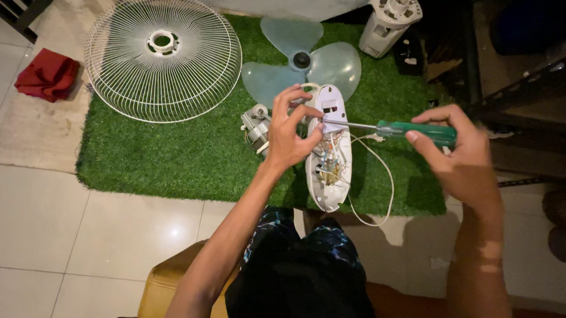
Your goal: The person uses a screwdriver to tighten screws on the internal wiring compartment of a disassembled electric fan base. The fan cage, blades, and motor are laid out on a green mat nearby. The person repeatedly adjusts and secures components within the fan base housing.
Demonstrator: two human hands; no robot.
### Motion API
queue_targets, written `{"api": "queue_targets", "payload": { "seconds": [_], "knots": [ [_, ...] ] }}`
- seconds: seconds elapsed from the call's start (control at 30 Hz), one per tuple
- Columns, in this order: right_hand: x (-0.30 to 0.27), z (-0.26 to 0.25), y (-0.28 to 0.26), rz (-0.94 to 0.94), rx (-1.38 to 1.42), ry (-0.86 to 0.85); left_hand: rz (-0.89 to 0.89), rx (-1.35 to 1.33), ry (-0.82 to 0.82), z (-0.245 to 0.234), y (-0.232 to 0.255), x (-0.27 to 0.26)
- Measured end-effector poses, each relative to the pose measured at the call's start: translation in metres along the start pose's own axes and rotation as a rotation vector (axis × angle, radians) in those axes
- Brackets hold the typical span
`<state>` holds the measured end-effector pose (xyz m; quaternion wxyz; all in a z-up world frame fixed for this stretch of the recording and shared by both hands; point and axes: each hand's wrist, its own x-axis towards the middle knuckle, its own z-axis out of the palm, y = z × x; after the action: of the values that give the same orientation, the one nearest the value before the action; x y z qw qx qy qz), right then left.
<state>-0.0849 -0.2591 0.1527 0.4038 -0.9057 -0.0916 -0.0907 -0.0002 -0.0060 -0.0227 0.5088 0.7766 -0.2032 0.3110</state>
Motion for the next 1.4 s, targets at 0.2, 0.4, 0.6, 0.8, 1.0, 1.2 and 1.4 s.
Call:
{"api": "queue_targets", "payload": {
  "seconds": [0.2, 0.4, 0.6, 0.8, 1.0, 1.2, 1.4],
  "knots": [
    [0.005, -0.001, -0.014, -0.027, -0.023, -0.009, -0.054, -0.063, -0.007, -0.005, 0.004, -0.004],
    [0.005, 0.001, -0.014, 0.04, 0.012, 0.0, -0.056, -0.068, -0.021, -0.009, 0.007, -0.003],
    [0.012, 0.0, -0.013, 0.12, 0.034, -0.035, -0.12, -0.085, -0.044, -0.009, 0.013, -0.007],
    [0.016, -0.005, -0.019, 0.061, 0.004, -0.101, -0.118, -0.108, 0.008, -0.007, 0.017, -0.01],
    [0.019, -0.009, -0.026, 0.121, -0.105, -0.129, -0.139, -0.112, 0.05, 0.0, 0.014, -0.009],
    [0.021, -0.007, -0.03, 0.157, -0.126, -0.08, -0.126, -0.105, 0.046, -0.001, 0.012, -0.011],
    [0.022, -0.009, -0.027, 0.154, -0.15, -0.1, -0.116, -0.088, 0.037, -0.001, 0.012, -0.009]
  ]
}}
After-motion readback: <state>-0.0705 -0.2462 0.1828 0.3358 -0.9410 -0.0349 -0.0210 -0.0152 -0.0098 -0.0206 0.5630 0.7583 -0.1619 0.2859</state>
